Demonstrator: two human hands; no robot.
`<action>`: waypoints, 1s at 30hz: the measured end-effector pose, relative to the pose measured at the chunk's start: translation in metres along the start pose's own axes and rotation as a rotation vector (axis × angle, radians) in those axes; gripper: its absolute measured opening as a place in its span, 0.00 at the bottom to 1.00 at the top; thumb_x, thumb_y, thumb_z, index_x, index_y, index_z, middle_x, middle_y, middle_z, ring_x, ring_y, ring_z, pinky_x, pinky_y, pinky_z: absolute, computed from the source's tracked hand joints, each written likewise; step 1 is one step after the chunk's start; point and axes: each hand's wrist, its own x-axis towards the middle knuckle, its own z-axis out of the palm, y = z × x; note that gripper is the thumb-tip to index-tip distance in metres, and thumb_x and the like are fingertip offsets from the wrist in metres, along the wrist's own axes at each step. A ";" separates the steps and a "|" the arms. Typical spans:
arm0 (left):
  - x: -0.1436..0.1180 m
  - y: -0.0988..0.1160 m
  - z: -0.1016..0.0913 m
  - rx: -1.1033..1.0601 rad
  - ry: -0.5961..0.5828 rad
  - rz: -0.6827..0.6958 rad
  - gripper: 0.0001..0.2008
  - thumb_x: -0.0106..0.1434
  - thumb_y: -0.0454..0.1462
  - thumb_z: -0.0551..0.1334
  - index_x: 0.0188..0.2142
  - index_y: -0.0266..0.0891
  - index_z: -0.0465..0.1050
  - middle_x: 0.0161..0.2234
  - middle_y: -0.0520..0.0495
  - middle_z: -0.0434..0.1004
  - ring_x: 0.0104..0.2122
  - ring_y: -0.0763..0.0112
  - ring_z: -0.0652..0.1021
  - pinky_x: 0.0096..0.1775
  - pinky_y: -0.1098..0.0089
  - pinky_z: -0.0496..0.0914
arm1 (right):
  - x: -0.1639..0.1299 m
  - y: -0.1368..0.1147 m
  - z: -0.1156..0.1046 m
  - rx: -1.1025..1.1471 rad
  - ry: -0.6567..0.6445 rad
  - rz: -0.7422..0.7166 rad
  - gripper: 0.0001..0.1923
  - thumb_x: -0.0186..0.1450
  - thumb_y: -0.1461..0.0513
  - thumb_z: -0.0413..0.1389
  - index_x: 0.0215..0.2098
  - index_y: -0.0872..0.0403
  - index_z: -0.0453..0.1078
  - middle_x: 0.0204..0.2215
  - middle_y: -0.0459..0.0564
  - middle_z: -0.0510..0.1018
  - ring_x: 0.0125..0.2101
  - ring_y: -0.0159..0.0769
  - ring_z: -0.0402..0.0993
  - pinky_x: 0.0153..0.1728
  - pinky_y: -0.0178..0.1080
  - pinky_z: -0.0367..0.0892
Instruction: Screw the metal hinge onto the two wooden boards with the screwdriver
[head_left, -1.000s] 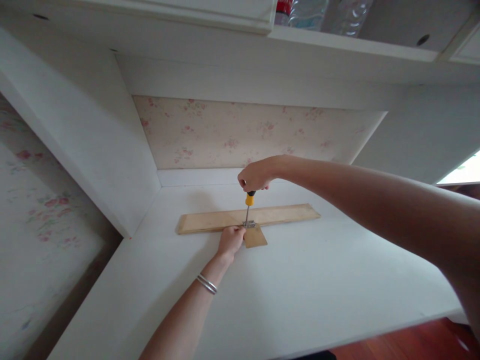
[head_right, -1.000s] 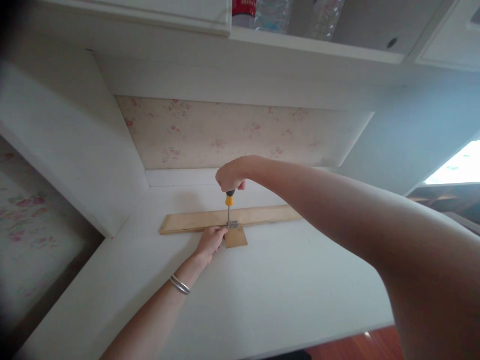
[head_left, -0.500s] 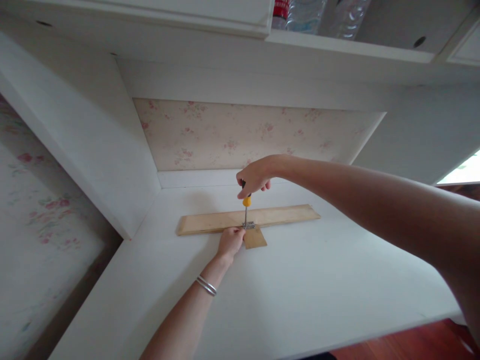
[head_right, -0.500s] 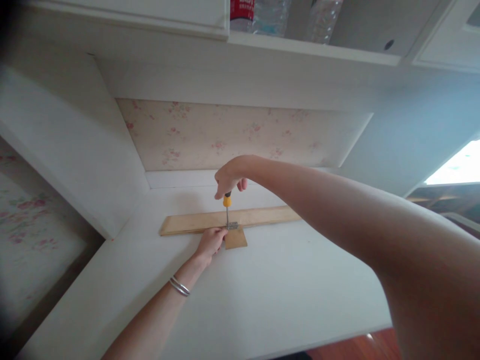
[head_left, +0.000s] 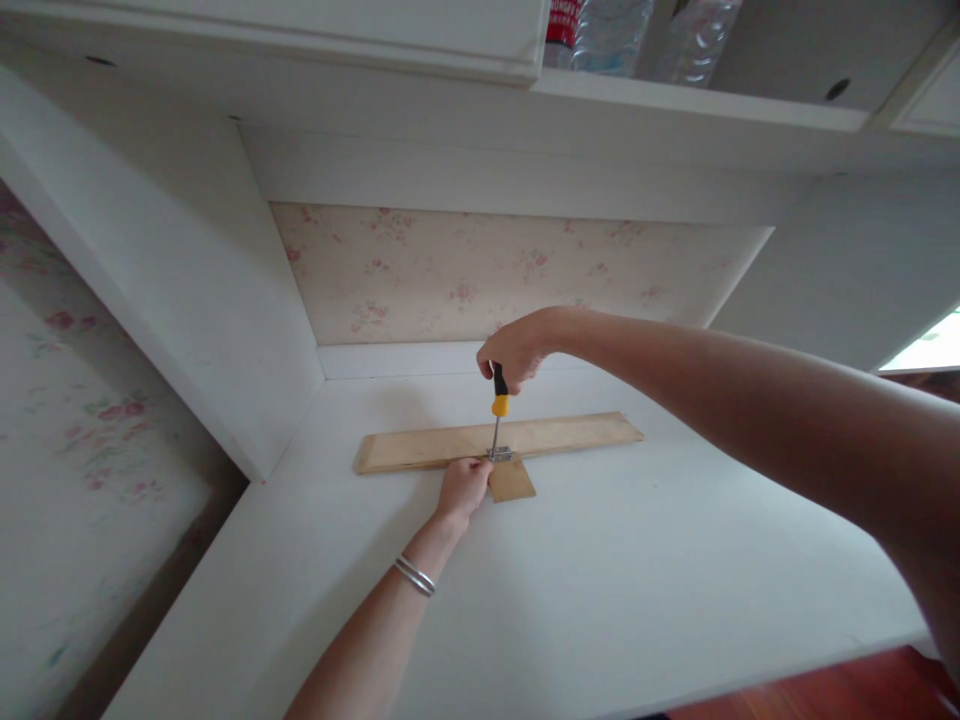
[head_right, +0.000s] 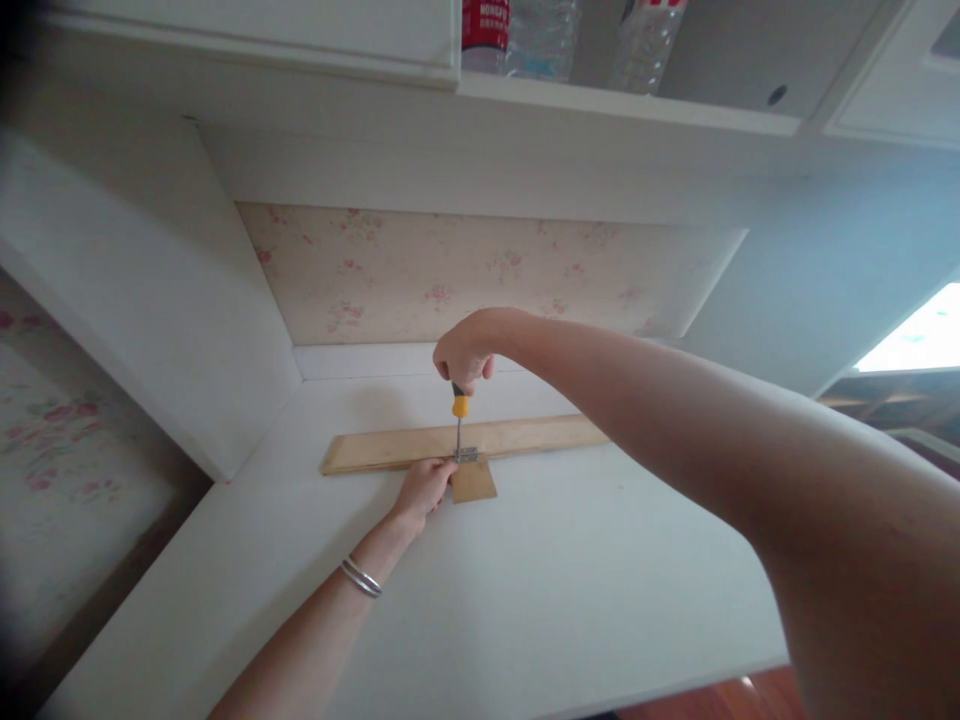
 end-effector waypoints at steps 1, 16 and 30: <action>0.000 0.000 0.000 -0.001 0.000 0.000 0.14 0.56 0.42 0.55 0.18 0.37 0.66 0.12 0.54 0.59 0.13 0.77 0.62 0.18 0.74 0.50 | 0.000 0.000 0.000 0.006 0.014 -0.001 0.25 0.52 0.59 0.63 0.48 0.57 0.69 0.37 0.54 0.75 0.31 0.39 0.73 0.29 0.38 0.66; -0.001 0.002 -0.001 0.000 0.001 -0.002 0.14 0.56 0.41 0.55 0.17 0.37 0.66 0.11 0.54 0.58 0.13 0.78 0.61 0.18 0.74 0.51 | -0.003 -0.005 -0.001 0.079 -0.035 0.131 0.25 0.61 0.50 0.55 0.45 0.63 0.69 0.34 0.58 0.74 0.27 0.40 0.74 0.28 0.41 0.69; -0.001 0.001 0.000 0.024 0.011 0.015 0.14 0.55 0.40 0.55 0.17 0.37 0.66 0.12 0.54 0.60 0.14 0.78 0.62 0.19 0.74 0.50 | -0.003 -0.001 0.001 0.127 0.064 0.008 0.38 0.54 0.57 0.64 0.59 0.55 0.57 0.41 0.55 0.74 0.30 0.37 0.74 0.27 0.36 0.67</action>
